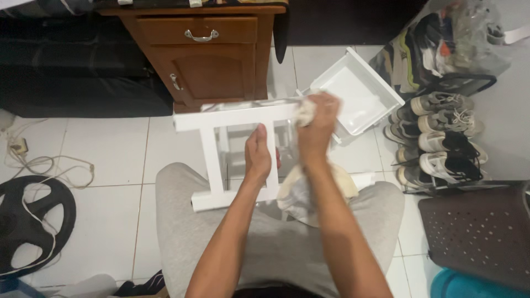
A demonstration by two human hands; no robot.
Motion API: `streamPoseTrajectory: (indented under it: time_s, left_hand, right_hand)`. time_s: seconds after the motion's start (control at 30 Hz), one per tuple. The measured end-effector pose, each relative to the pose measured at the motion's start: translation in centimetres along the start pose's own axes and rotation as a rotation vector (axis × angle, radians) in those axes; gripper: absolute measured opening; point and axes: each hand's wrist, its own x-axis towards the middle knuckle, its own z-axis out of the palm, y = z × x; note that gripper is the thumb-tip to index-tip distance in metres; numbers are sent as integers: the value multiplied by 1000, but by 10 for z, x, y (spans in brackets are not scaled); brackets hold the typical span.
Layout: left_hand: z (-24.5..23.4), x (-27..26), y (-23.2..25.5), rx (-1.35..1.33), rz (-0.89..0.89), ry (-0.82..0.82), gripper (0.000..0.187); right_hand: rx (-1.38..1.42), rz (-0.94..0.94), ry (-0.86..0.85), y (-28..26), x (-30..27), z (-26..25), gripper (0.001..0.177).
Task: The person wipes a white plastic frame with a cloth, then inserts a white plastic tray into the frame. Finally, the person places a white lid on top of the assembled unit to complete the storage box.
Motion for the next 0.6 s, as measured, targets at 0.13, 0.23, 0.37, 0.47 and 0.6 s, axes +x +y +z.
streamPoseTrajectory:
  time_s: [0.13, 0.23, 0.37, 0.47, 0.6]
  left_hand:
    - [7, -20, -3, 87, -68, -29, 66]
    - [14, -20, -30, 270, -62, 26, 62]
    - [7, -19, -54, 461, 346, 28, 60]
    - [-8, -34, -42, 249, 238, 79, 64]
    - [-6, -42, -17, 83, -163, 22, 62]
  right_hand:
    - [-117, 136, -68, 30, 2, -18, 22]
    - [-2, 269, -189, 23, -18, -6, 17]
    - [105, 83, -289, 0, -53, 14, 33]
    - [-48, 2, -168, 25, -40, -1, 50]
    - [-267, 189, -137, 51, -22, -34, 20]
